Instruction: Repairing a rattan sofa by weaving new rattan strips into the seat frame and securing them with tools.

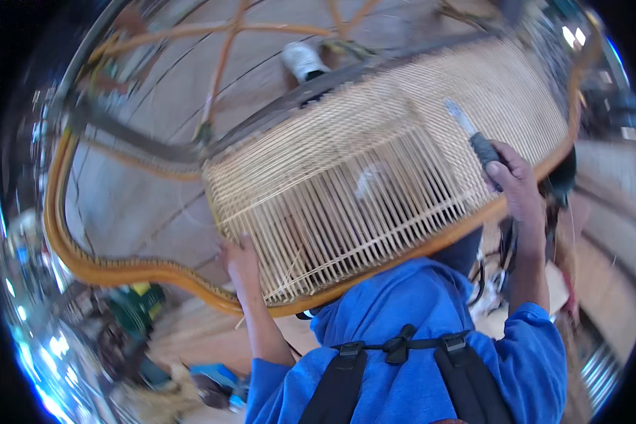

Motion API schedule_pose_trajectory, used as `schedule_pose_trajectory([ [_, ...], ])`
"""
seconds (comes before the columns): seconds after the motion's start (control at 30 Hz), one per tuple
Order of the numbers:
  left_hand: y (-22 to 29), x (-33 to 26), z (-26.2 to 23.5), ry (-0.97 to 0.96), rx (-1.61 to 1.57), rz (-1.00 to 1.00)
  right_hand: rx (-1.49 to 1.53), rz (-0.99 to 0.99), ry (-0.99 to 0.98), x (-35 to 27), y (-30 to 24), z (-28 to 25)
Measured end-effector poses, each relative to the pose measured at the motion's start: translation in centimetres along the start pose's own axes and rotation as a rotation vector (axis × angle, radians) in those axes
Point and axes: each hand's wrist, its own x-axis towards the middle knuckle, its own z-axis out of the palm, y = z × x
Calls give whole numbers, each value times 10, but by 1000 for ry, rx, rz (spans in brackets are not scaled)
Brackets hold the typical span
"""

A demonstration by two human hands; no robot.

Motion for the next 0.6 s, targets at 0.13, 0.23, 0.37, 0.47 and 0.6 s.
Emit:
schedule_pose_trajectory([
  [0.13,82,-4,-38,-41,-87,376,107,39,354,-96,71,-64],
  [0.23,118,-6,-23,-189,-20,637,274,159,593,-147,156,-80],
  [0.37,135,-20,15,-206,20,877,6,324,616,-203,250,-74],
  [0.47,132,-23,32,-220,75,886,-195,420,616,-206,271,-54],
  [0.6,127,-28,30,-197,86,894,-371,271,767,-191,289,-35],
])
